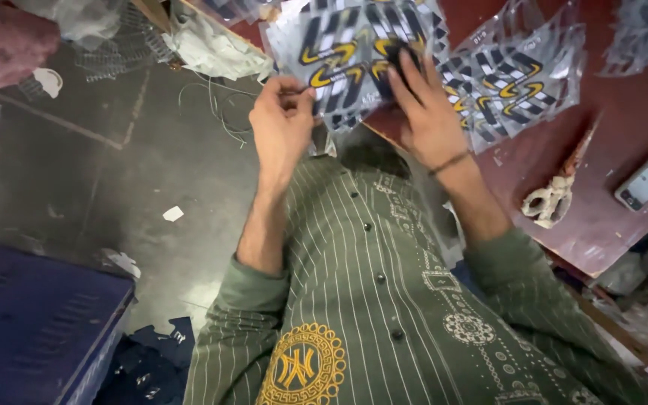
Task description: The person sorts through plastic packets containing printed stickers by hand on a table, moving them between stacks.
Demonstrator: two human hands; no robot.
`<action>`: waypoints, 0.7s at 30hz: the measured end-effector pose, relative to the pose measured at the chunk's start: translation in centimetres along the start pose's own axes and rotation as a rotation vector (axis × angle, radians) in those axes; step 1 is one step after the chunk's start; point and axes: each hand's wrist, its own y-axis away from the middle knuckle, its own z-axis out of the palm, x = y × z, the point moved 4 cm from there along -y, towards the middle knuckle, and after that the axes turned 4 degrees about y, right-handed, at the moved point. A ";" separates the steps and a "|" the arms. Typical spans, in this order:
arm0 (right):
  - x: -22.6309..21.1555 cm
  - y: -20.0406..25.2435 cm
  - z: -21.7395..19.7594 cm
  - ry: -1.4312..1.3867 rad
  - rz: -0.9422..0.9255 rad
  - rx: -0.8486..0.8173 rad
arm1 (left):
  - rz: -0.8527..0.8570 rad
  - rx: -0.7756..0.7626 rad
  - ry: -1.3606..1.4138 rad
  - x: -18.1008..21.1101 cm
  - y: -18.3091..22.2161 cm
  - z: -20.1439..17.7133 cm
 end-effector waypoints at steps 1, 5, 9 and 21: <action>1.2 1.1 0.2 -0.005 -0.007 -0.001 | 0.000 0.008 0.001 0.1 0.0 0.0; 4.1 2.1 -1.1 -0.161 0.180 -0.174 | -0.008 0.043 -0.026 0.4 0.5 0.3; 2.6 -3.5 -4.9 -0.374 0.480 -0.068 | -0.060 0.079 0.025 0.8 0.6 0.7; -2.5 -3.6 13.8 -0.053 0.068 -0.447 | -0.174 0.078 -0.056 1.0 -0.3 0.3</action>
